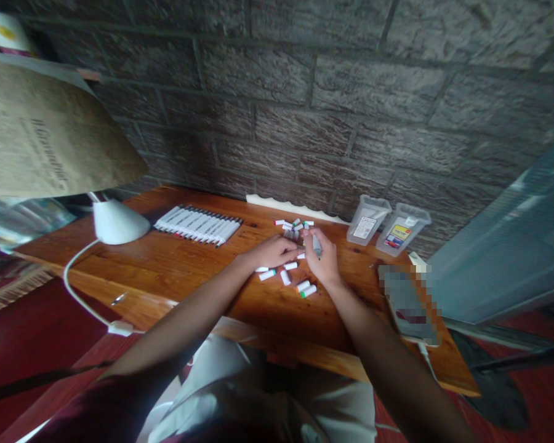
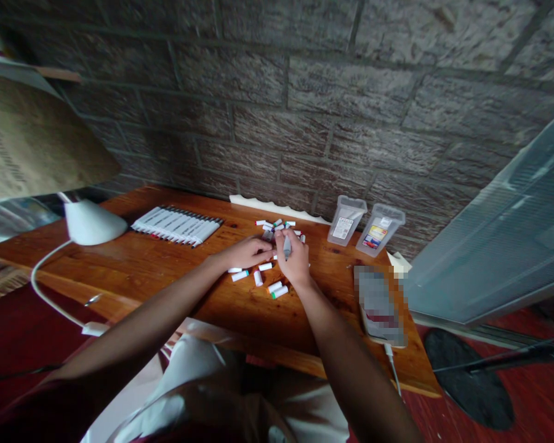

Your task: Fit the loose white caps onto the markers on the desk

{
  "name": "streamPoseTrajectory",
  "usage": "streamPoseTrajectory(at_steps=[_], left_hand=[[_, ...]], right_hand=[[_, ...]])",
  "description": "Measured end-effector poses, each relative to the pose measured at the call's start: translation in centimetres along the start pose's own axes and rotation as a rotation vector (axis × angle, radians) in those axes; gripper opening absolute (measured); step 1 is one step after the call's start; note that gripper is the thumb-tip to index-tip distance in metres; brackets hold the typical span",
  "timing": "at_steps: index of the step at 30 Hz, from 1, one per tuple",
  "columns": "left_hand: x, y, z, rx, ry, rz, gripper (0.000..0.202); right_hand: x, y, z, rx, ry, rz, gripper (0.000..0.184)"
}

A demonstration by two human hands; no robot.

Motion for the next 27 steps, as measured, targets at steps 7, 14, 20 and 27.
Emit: streamPoseTrajectory(at_steps=[7, 14, 20, 27], left_hand=[[-0.1, 0.0, -0.1, 0.014, -0.016, -0.030, 0.039], [0.1, -0.1, -0.2, 0.024, -0.023, -0.045, 0.040], [0.0, -0.3, -0.4, 0.046, -0.035, -0.027, 0.034], [0.3, -0.3, -0.1, 0.071, -0.149, 0.102, 0.018]], right_hand=[[0.0, 0.1, -0.4, 0.049, 0.032, 0.028, 0.033], [0.3, 0.3, -0.2, 0.060, 0.034, 0.039, 0.034], [0.6, 0.3, -0.3, 0.080, 0.033, 0.065, 0.035], [1.7, 1.2, -1.6, 0.270, 0.066, 0.162, 0.030]])
Point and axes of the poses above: each hand's wrist, its own y-axis away from the middle knuckle, its own z-axis out of the back of the hand, x = y × z, the point moved 6 cm from there along -y, towards the middle knuckle, and after that the axes turned 3 degrees about -y, right-handed, at the moved point
